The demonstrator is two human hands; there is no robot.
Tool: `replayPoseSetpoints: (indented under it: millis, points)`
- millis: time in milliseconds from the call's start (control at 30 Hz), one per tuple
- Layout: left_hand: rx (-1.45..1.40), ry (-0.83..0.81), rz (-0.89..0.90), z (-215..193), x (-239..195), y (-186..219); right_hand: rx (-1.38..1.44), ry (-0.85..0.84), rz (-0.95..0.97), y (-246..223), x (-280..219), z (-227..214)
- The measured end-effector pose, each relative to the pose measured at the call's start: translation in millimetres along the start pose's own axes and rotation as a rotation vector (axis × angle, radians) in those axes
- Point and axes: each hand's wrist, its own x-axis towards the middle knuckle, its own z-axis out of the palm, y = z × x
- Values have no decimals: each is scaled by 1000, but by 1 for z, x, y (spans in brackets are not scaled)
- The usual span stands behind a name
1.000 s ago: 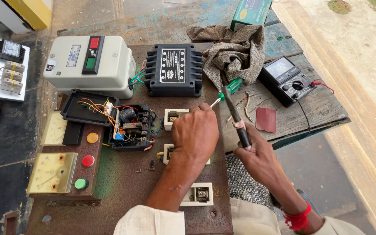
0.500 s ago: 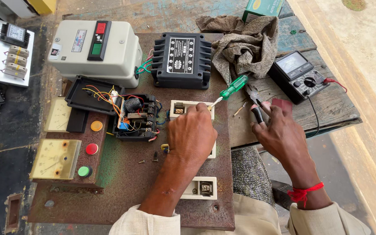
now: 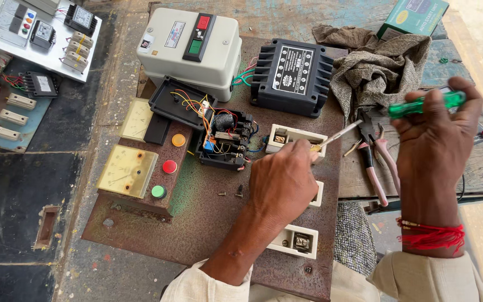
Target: The person performs maintenance on an electrical board using a screwdriver to tighten and adjust wire connections on a terminal block and fuse holders.
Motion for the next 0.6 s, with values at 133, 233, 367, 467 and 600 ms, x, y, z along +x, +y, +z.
replayPoseSetpoints:
  millis: [133, 233, 367, 467, 600]
  points:
    - [-951, 115, -257, -19, 10, -38, 9, -81, 85, -3, -11, 14]
    - [-1556, 240, -227, -23, 15, -51, 59, -95, 247, 23, -46, 38]
    - [-1722, 332, -120, -25, 13, -52, 72, -54, 310, 41, -66, 55]
    - [-1757, 395, -114, -24, 11, -52, 91, -66, 397, 49, -74, 60]
    - [-1779, 387, -79, -18, 10, -47, 173, -30, 418, 53, -78, 66]
